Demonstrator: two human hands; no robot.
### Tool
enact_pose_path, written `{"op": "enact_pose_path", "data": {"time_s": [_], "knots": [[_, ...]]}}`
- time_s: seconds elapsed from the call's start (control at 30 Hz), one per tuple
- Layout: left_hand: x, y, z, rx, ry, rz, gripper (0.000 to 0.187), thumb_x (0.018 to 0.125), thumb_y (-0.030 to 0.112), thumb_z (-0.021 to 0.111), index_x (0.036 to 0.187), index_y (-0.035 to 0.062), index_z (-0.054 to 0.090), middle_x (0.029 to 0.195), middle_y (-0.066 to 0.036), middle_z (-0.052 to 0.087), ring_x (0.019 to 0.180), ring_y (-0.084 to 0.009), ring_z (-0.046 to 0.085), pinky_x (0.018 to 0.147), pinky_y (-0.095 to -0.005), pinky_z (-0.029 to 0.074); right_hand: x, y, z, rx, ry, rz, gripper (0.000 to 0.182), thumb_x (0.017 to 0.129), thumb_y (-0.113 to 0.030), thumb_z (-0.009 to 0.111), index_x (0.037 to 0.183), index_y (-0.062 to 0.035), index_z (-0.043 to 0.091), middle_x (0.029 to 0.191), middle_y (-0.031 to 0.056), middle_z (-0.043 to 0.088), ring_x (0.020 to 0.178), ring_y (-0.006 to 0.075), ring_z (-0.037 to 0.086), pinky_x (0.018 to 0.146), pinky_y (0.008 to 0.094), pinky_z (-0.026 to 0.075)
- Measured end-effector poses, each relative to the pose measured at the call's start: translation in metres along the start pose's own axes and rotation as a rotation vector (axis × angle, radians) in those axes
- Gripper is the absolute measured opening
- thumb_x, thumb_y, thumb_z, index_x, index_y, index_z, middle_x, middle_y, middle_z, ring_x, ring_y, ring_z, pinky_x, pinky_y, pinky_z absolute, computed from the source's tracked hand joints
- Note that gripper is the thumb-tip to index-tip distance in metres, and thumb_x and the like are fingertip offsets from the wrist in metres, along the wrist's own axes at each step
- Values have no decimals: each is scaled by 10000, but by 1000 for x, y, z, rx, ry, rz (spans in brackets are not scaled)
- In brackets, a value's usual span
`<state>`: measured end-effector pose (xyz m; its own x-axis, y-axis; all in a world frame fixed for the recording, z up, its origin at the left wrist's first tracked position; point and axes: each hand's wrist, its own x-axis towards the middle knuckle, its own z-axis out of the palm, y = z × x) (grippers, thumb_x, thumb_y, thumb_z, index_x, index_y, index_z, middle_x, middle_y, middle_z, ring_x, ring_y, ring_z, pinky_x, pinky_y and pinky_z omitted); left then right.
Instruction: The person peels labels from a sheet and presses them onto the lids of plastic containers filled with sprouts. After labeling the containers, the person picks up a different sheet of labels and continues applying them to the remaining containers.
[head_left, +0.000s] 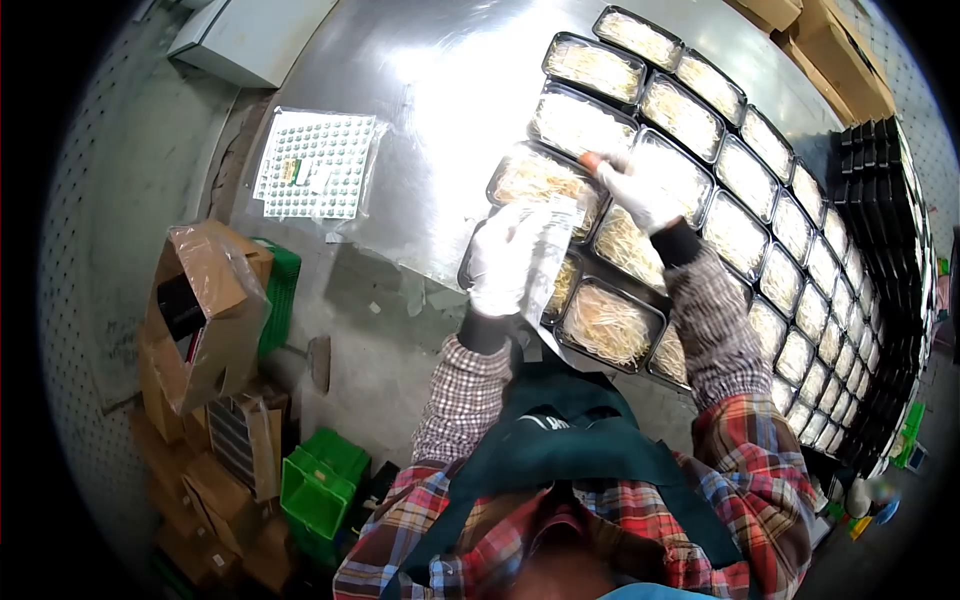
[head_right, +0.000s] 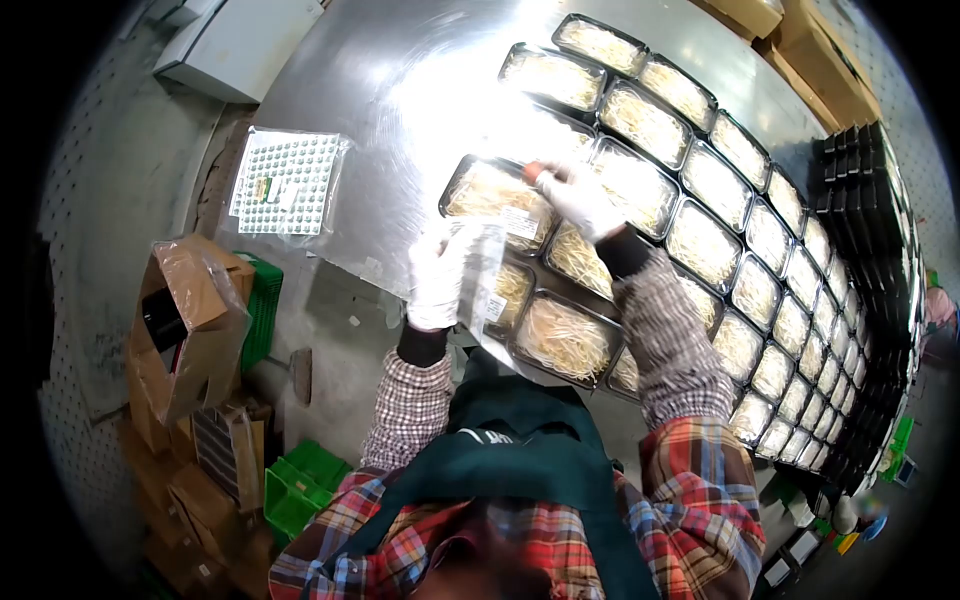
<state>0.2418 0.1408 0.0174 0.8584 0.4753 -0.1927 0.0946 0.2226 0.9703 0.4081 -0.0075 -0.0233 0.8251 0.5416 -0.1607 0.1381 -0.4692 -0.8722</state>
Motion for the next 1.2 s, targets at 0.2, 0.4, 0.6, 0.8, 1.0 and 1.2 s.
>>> {"op": "enact_pose_path", "data": {"time_s": [0.2, 0.4, 0.6, 0.8, 1.0, 1.2], "knots": [[8, -21, 18, -75, -94, 31, 198, 882, 81, 643, 1051, -22, 649, 875, -36, 671, 749, -95, 599, 643, -247, 489, -42, -71, -26, 314, -258, 113, 204, 849, -152, 698, 1001, -16, 680, 886, 29, 683, 778, 79, 599, 728, 234, 487], [6, 2, 3, -68, -377, -136, 164, 863, 100, 659, 990, -2, 659, 910, -59, 688, 849, -110, 630, 779, -253, 496, 104, 34, -82, 337, 308, 92, 181, 920, -189, 610, 885, -23, 673, 767, 13, 633, 718, 92, 583, 632, 252, 461], [-4, 10, -10, -255, -129, 17, 351, 875, 93, 649, 1185, -40, 550, 1009, -104, 683, 922, -146, 638, 842, -272, 500, 182, 58, -49, -748, 446, 184, 538, 774, -594, 603, 999, -113, 691, 1064, 78, 636, 1051, 295, 553, 929, 462, 397], [7, 0, 9, -192, 23, -76, 214, 854, 16, 642, 1062, -29, 622, 945, -61, 687, 846, -103, 628, 790, -240, 502, 171, 80, -44, -884, 606, -13, 364, 839, -288, 591, 1125, -66, 555, 1058, 133, 584, 1027, 304, 545, 870, 424, 432], [27, -13, 39, 67, 97, 21, 124, 896, 38, 599, 973, -34, 665, 865, -62, 682, 743, -85, 611, 648, -228, 493, 37, -14, -56, 294, -538, -15, 412, 921, -358, 590, 1195, -51, 608, 1115, 91, 638, 996, 186, 580, 846, 320, 480], [36, -41, 53, 191, -175, 134, 115, 819, 92, 699, 895, 14, 660, 802, -86, 668, 719, -132, 621, 622, -266, 507, -6, -23, -73, 274, -289, 125, 249, 837, -183, 718, 1012, -10, 679, 862, 27, 691, 789, 95, 624, 773, 250, 494]]}}
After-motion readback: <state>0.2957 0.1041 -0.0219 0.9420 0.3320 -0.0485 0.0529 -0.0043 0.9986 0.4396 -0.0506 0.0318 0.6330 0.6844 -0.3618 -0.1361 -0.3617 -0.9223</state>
